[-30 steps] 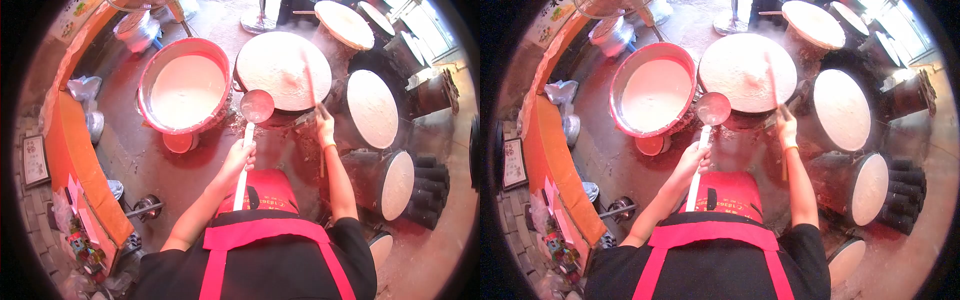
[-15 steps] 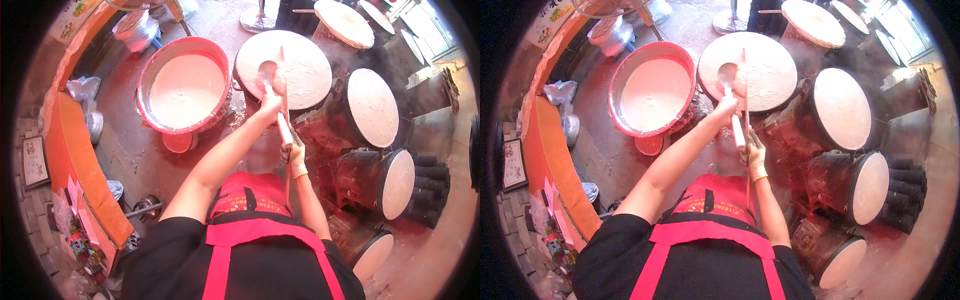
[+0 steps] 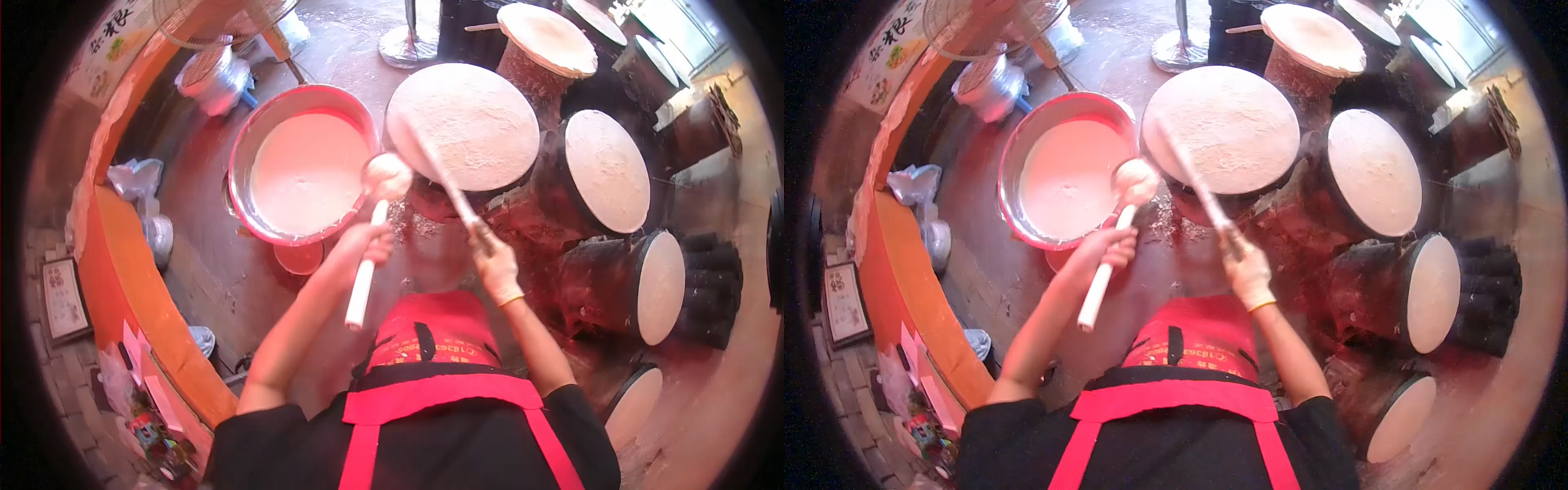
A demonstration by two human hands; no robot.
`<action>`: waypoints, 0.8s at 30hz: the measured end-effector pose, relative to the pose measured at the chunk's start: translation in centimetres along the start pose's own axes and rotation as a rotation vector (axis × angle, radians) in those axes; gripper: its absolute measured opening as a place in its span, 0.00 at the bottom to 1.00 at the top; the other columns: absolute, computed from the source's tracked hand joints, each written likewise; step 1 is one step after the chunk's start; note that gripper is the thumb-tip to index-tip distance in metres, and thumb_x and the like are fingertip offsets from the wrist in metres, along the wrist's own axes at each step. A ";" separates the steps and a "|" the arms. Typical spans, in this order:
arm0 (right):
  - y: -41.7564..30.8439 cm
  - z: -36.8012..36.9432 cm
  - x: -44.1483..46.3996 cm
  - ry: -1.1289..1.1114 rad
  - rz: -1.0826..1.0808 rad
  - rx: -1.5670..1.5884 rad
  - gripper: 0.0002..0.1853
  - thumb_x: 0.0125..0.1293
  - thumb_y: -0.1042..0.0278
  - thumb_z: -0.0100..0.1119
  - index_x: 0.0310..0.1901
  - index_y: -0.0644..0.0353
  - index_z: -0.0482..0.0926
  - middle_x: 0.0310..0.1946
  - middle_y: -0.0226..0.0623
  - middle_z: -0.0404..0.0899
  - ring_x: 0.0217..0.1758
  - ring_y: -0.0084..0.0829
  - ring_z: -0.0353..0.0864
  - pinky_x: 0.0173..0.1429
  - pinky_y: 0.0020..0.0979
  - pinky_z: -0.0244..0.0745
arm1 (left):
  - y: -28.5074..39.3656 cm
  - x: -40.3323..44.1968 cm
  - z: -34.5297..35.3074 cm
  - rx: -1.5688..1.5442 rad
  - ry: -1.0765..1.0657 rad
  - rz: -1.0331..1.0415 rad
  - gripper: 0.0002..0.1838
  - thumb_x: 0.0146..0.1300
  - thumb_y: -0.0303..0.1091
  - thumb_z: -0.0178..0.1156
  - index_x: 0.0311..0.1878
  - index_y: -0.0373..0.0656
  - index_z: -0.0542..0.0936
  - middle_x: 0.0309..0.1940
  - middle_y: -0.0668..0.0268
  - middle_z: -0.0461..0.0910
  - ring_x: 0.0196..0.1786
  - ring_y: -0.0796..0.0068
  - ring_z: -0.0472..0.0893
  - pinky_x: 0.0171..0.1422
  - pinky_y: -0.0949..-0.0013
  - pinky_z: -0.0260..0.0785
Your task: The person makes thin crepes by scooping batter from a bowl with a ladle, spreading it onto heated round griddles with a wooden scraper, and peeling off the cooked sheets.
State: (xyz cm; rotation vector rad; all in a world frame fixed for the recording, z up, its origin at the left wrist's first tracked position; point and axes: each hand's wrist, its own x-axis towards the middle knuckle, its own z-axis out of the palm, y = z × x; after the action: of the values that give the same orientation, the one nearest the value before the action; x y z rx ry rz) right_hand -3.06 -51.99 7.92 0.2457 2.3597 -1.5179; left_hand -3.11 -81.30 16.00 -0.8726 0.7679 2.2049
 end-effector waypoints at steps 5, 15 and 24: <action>3.1 -3.7 3.3 0.277 -0.062 -0.255 0.21 0.72 0.57 0.56 0.61 0.58 0.77 0.44 0.51 0.84 0.42 0.38 0.86 0.47 0.36 0.78 | -5.6 -1.7 -3.1 0.001 0.147 0.102 0.07 0.73 0.27 0.51 0.37 0.41 0.65 0.25 0.72 0.64 0.20 0.90 0.60 0.16 0.85 0.50; 6.2 -17.8 8.5 0.326 -0.582 -0.730 0.06 0.62 0.68 0.55 0.41 0.51 0.73 0.30 0.39 0.78 0.30 0.42 0.83 0.33 0.42 0.78 | -10.0 0.8 9.4 -0.682 -0.072 -0.032 0.11 0.78 0.29 0.42 0.53 0.29 0.67 0.28 0.67 0.62 0.20 0.83 0.62 0.16 0.80 0.58; 8.1 -31.1 20.1 0.304 -0.320 -1.045 0.38 0.64 0.59 0.56 0.76 0.51 0.57 0.47 0.44 0.78 0.40 0.40 0.85 0.43 0.42 0.81 | -14.1 6.0 24.1 -0.697 -0.157 0.128 0.14 0.78 0.31 0.38 0.56 0.28 0.63 0.30 0.66 0.62 0.22 0.81 0.64 0.19 0.79 0.62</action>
State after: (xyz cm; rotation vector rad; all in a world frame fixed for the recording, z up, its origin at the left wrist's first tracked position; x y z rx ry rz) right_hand -24.77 -20.98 5.65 -0.1788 3.1730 -0.1640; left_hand -5.19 -53.50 22.31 -0.9629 -0.0471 2.6609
